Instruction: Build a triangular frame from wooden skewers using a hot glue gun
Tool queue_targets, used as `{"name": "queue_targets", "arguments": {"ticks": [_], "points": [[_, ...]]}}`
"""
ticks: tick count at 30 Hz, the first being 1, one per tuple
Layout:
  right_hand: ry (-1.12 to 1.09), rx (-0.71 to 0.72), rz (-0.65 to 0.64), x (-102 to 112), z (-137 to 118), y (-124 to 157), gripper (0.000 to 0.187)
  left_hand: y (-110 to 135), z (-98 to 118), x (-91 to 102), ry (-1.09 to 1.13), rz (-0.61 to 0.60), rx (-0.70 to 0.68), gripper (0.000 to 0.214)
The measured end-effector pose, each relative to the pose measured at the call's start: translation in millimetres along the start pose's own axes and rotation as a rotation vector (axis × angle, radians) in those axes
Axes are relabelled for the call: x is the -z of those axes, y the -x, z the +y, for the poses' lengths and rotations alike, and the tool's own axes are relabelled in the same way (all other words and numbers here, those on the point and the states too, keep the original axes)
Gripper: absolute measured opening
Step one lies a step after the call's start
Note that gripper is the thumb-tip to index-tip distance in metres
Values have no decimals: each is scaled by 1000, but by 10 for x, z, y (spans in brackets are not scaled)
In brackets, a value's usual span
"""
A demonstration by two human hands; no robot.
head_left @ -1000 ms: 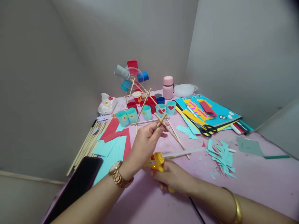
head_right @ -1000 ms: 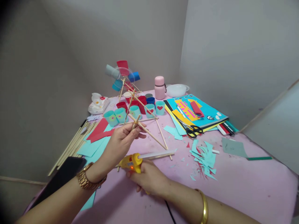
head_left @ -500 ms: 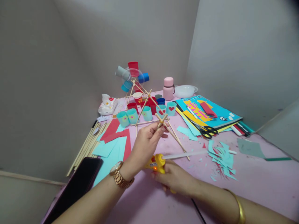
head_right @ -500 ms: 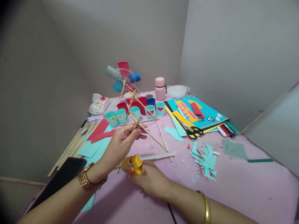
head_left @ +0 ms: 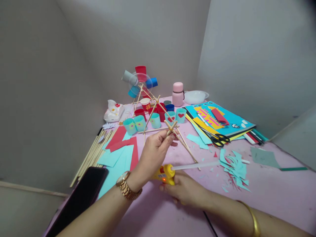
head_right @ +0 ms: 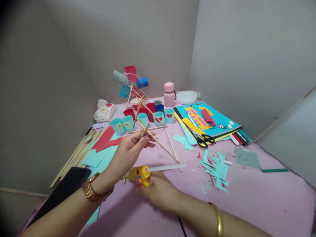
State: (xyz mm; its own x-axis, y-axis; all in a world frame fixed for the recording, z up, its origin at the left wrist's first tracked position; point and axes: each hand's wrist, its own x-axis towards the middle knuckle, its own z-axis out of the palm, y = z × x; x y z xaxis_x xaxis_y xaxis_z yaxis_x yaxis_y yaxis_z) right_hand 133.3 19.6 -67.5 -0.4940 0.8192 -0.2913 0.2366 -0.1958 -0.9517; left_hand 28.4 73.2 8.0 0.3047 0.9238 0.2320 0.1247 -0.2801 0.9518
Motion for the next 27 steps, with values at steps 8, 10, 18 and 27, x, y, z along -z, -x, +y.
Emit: {"name": "queue_targets", "arguments": {"ticks": [8,10,18,27], "points": [[-9,19,-3,9,-16,-3,6,-10,3,-2,-8,11,9,16],[-7,16,-2,8,-10,-7,4,-10,5,3,-9,7,5,16],[32,-21,-10,12,-42,13,6,-4,-6,-1,1,10,9,16],[-35,0,-35,27,20,-26,13,-26,-48,5,4,-1,-17,17]]}}
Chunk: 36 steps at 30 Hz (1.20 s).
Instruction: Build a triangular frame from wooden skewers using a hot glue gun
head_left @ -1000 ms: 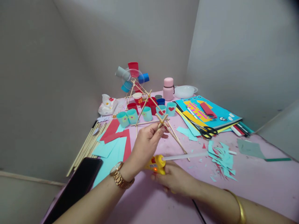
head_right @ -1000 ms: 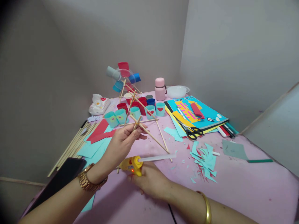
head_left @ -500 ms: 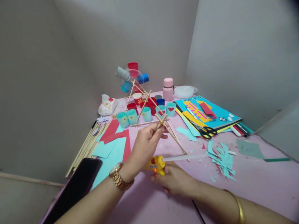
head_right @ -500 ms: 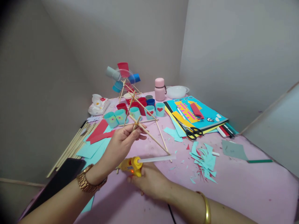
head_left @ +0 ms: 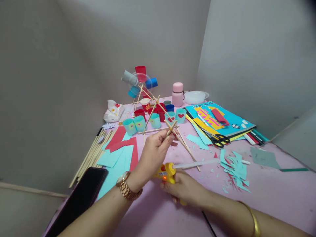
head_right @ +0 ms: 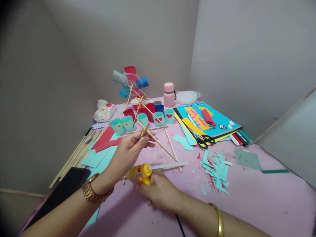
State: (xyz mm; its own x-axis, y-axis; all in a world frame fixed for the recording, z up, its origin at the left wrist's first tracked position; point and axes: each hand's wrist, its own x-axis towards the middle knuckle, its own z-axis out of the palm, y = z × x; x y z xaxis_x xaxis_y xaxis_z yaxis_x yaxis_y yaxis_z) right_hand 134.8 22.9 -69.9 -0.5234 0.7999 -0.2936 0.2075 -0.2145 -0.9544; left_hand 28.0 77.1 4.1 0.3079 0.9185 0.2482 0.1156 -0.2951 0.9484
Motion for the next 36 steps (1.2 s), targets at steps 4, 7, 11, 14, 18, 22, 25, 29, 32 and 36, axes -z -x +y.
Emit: {"name": "queue_targets", "arguments": {"ticks": [4,7,11,14,18,22,25,29,32,36], "points": [[1,-16,4,-16,-15,8,10,0,-9,-6,1,-1,-5,17],[14,10,12,-28,-20,14,8,6,-1,-7,6,-3,-13,18],[30,-6,19,-28,-10,10,9,10,6,-4,0,-1,-9,18],[30,-13,23,-24,10,0,11,12,-1,-4,3,5,-6,18],[-2,6,14,-32,35,-20,16,20,-5,-6,14,19,1,18],[-34,38,-11,-26,46,-30,14,24,1,-2,8,33,16,17],[-61,25,-35,5,51,-12,12,20,-1,1,8,38,21,16],[-90,33,-21,55,66,31,17,20,-8,0,4,50,32,16],[-96,37,-27,79,70,56,18,23,-3,-3,3,51,36,16],[-91,16,-33,100,71,81,18,25,8,0,1,53,29,16]]}}
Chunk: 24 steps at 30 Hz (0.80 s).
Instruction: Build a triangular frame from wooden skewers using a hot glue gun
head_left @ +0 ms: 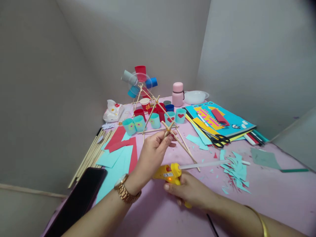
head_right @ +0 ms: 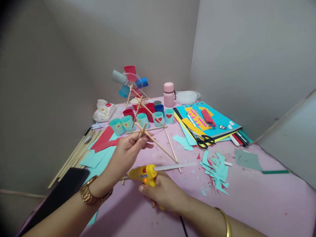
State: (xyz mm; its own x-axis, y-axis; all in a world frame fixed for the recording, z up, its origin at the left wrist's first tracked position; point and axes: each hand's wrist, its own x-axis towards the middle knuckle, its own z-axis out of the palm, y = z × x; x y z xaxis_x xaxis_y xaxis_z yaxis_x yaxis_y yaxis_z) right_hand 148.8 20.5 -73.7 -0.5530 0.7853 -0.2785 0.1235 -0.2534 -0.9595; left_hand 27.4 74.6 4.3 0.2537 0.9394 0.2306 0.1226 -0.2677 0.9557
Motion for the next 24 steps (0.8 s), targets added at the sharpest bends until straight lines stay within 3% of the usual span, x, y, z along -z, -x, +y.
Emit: {"name": "queue_targets", "arguments": {"ticks": [11,16,24], "points": [[-52,-52,-11,-3,3,29,28,30,-81,24,-18,45,23,18],[-94,13,-57,-21,32,30,31,36,-64,23,-24,46,21,17],[-119,0,43,221,-14,396,37,-14,-68,47,-63,95,77,18]]}}
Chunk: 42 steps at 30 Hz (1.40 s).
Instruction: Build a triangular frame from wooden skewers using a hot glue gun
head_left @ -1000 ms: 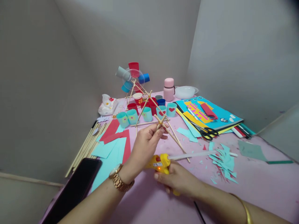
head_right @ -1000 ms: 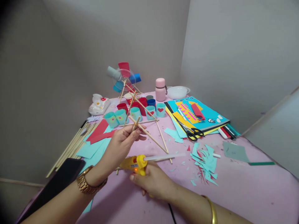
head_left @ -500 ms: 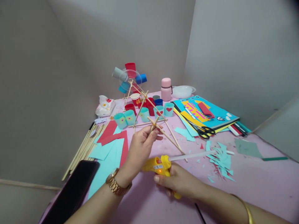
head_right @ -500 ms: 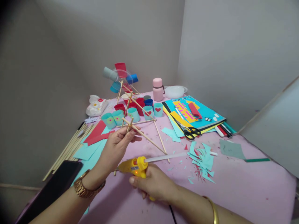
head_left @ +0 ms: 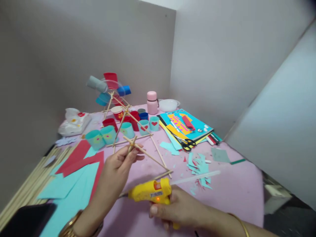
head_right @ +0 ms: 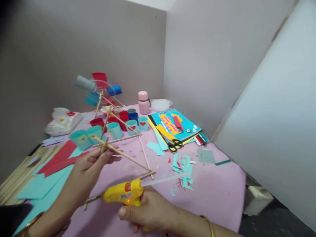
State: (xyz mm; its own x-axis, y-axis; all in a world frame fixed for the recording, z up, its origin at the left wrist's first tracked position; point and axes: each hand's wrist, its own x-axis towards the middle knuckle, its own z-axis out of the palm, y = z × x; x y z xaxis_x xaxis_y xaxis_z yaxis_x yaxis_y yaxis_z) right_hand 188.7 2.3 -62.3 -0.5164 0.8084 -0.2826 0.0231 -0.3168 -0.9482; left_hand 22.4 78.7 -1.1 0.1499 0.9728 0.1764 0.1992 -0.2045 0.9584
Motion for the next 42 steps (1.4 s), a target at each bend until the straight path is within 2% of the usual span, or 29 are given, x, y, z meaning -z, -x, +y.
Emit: {"name": "queue_targets", "arguments": {"ticks": [3,5,11,16,21,31,42], "points": [[20,-9,74,79,35,116,40,-6,-6,2,5,5,7,19],[33,-2,72,71,66,119,41,3,0,0,20,-5,-4,18],[47,39,-35,-162,100,-158,36,14,0,-8,33,-28,-35,18],[35,66,-53,-304,101,-387,26,6,14,6,21,-60,-31,18],[21,45,-50,-352,119,-475,22,5,28,12,28,-84,-38,18],[41,-18,-55,-345,147,-488,31,21,7,-6,54,-62,-17,19],[-7,4,-59,-276,145,-386,34,20,4,-15,29,-21,1,18]]}}
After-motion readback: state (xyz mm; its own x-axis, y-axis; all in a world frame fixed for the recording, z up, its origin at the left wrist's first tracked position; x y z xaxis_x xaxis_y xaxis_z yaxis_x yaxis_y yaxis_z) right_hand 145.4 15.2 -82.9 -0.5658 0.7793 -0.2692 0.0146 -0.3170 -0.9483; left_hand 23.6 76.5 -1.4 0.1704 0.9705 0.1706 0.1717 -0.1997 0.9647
